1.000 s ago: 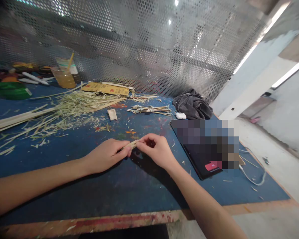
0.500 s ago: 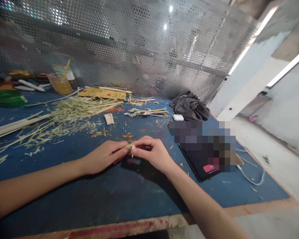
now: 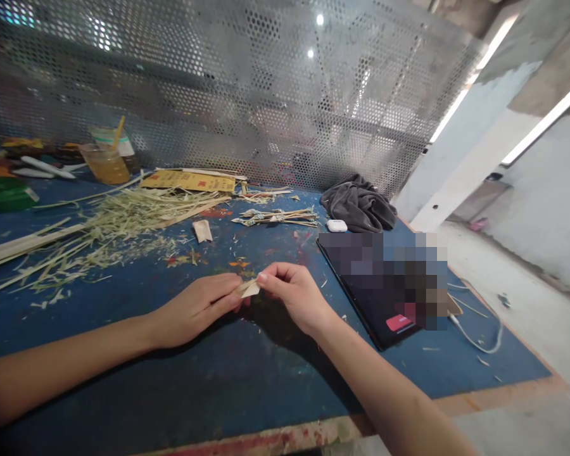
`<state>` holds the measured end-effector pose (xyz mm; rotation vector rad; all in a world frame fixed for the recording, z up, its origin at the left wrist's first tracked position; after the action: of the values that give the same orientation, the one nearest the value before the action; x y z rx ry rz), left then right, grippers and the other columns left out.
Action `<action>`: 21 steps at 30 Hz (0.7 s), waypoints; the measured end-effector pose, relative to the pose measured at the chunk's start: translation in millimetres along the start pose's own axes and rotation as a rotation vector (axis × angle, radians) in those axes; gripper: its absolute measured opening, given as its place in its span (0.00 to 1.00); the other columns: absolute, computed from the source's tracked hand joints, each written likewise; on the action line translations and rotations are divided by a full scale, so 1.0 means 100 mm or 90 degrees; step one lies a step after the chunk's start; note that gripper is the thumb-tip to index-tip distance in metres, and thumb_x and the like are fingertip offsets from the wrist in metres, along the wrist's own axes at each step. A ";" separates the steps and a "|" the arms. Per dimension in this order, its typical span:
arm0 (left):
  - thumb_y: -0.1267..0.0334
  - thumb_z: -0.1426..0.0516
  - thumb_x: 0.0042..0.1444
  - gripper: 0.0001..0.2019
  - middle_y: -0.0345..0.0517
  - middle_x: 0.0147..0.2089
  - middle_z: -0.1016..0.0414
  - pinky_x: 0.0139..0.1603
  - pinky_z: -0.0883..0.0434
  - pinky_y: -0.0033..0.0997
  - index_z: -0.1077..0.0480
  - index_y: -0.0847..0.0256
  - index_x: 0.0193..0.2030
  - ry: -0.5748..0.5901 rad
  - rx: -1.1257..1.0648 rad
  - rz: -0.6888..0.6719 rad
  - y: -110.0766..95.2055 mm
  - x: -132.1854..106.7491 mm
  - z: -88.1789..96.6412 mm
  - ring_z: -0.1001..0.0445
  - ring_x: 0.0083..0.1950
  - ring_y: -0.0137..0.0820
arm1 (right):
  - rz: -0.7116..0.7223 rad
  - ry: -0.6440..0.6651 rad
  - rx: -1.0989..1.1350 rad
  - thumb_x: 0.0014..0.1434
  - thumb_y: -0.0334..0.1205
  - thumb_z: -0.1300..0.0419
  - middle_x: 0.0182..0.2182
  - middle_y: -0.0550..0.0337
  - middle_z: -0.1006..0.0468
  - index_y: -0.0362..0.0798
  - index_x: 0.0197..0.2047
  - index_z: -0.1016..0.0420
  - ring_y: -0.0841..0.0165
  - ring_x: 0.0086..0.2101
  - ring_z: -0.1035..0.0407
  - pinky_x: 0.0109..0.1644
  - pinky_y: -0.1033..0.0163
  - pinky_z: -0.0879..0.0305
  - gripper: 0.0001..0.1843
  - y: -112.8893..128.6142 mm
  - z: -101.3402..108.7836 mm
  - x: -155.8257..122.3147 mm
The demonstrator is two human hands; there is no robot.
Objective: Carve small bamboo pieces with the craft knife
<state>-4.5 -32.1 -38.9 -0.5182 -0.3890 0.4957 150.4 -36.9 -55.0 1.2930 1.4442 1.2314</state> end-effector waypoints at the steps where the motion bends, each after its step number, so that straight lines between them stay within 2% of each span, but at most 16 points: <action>1: 0.55 0.59 0.68 0.19 0.42 0.34 0.30 0.40 0.39 0.29 0.34 0.60 0.34 0.024 0.010 -0.026 -0.04 -0.01 -0.02 0.33 0.37 0.31 | 0.017 -0.027 0.020 0.46 0.55 0.32 0.20 0.68 0.39 0.47 0.23 0.34 0.76 0.22 0.48 0.25 0.67 0.52 0.22 0.06 0.09 0.03; 3: 0.57 0.58 0.68 0.17 0.43 0.36 0.27 0.44 0.39 0.31 0.31 0.59 0.37 0.101 0.024 -0.083 -0.13 -0.06 -0.08 0.33 0.40 0.32 | 0.082 -0.117 0.063 0.45 0.59 0.33 0.19 0.70 0.46 0.49 0.22 0.41 0.76 0.21 0.52 0.24 0.67 0.51 0.26 0.22 0.36 0.08; 5: 0.59 0.57 0.67 0.16 0.44 0.37 0.26 0.47 0.39 0.32 0.30 0.59 0.38 0.148 0.033 -0.110 -0.19 -0.09 -0.14 0.32 0.41 0.33 | 0.181 -0.264 0.098 0.40 0.56 0.29 0.20 0.71 0.48 0.49 0.21 0.44 0.77 0.21 0.53 0.23 0.68 0.52 0.28 0.37 0.68 0.09; 7: 0.58 0.57 0.67 0.17 0.44 0.38 0.25 0.49 0.39 0.33 0.29 0.58 0.39 0.111 0.030 -0.072 -0.18 -0.09 -0.11 0.31 0.42 0.33 | 0.208 -0.322 0.095 0.38 0.53 0.27 0.19 0.71 0.49 0.49 0.21 0.43 0.77 0.21 0.54 0.22 0.69 0.53 0.28 0.42 0.84 0.10; 9: 0.55 0.57 0.67 0.17 0.44 0.44 0.24 0.51 0.37 0.33 0.29 0.56 0.44 0.003 0.022 0.013 -0.07 -0.06 0.03 0.30 0.46 0.34 | 0.190 -0.319 0.077 0.38 0.52 0.28 0.19 0.71 0.47 0.48 0.21 0.39 0.77 0.21 0.52 0.22 0.69 0.54 0.25 0.38 0.85 0.11; 10: 0.54 0.56 0.66 0.16 0.44 0.47 0.24 0.51 0.36 0.33 0.30 0.56 0.47 -0.076 0.020 0.073 0.02 -0.05 0.16 0.29 0.48 0.34 | 0.178 -0.313 0.067 0.39 0.52 0.28 0.18 0.70 0.45 0.48 0.22 0.36 0.77 0.21 0.51 0.22 0.69 0.54 0.23 0.34 0.83 0.11; 13: 0.51 0.48 0.62 0.20 0.49 0.52 0.26 0.47 0.32 0.33 0.37 0.60 0.56 -0.380 0.064 0.250 0.34 -0.12 0.68 0.26 0.46 0.35 | 0.154 -0.298 0.030 0.42 0.50 0.30 0.19 0.68 0.38 0.46 0.24 0.30 0.77 0.21 0.47 0.22 0.68 0.51 0.18 0.25 0.70 0.08; 14: 0.52 0.44 0.59 0.26 0.54 0.54 0.28 0.50 0.31 0.35 0.41 0.64 0.59 -0.464 0.108 0.279 0.42 -0.16 0.83 0.27 0.49 0.38 | 0.149 -0.293 0.016 0.43 0.50 0.30 0.19 0.66 0.36 0.46 0.24 0.28 0.77 0.21 0.46 0.23 0.68 0.50 0.17 0.24 0.66 0.08; 15: 0.53 0.42 0.58 0.32 0.61 0.59 0.34 0.57 0.35 0.40 0.46 0.69 0.62 -0.521 0.182 0.286 0.47 -0.19 0.96 0.32 0.56 0.43 | 0.143 -0.288 0.002 0.44 0.50 0.31 0.20 0.65 0.33 0.46 0.25 0.27 0.76 0.21 0.44 0.23 0.67 0.48 0.16 0.23 0.62 0.07; 16: 0.51 0.40 0.55 0.37 0.66 0.62 0.39 0.63 0.40 0.46 0.48 0.73 0.64 -0.544 0.262 0.298 0.52 -0.21 1.03 0.39 0.63 0.49 | 0.137 -0.279 -0.014 0.44 0.50 0.32 0.21 0.63 0.30 0.46 0.26 0.26 0.76 0.21 0.42 0.24 0.67 0.47 0.16 0.22 0.59 0.06; 17: 0.50 0.41 0.56 0.38 0.68 0.65 0.44 0.66 0.46 0.50 0.48 0.74 0.65 -0.522 0.317 0.301 0.55 -0.19 1.05 0.46 0.67 0.53 | 0.131 -0.268 -0.032 0.45 0.50 0.32 0.21 0.62 0.28 0.46 0.26 0.25 0.75 0.21 0.41 0.24 0.67 0.46 0.16 0.21 0.56 0.06; 19: 0.50 0.43 0.58 0.31 0.65 0.66 0.47 0.69 0.54 0.56 0.41 0.70 0.62 -0.439 0.369 0.276 0.56 -0.14 0.95 0.55 0.70 0.56 | 0.122 -0.241 -0.075 0.47 0.50 0.33 0.21 0.60 0.26 0.45 0.25 0.24 0.74 0.21 0.39 0.24 0.66 0.44 0.15 0.19 0.49 0.05; 21: 0.53 0.44 0.59 0.20 0.58 0.64 0.43 0.69 0.55 0.56 0.30 0.64 0.52 -0.395 0.344 0.205 0.44 -0.09 0.78 0.55 0.70 0.54 | 0.128 -0.214 -0.122 0.48 0.48 0.34 0.20 0.60 0.25 0.45 0.25 0.23 0.73 0.21 0.38 0.25 0.66 0.43 0.14 0.18 0.41 0.04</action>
<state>-63.5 25.5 -2.8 0.1188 -0.7381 1.0417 192.8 -27.9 -44.3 1.4565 0.9538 1.1798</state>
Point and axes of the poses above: each hand's wrist, its own x-axis towards the middle knuckle, its own z-axis out of the back of the hand, y = z × x, the point moved 5 cm from there along x, towards the middle knuckle
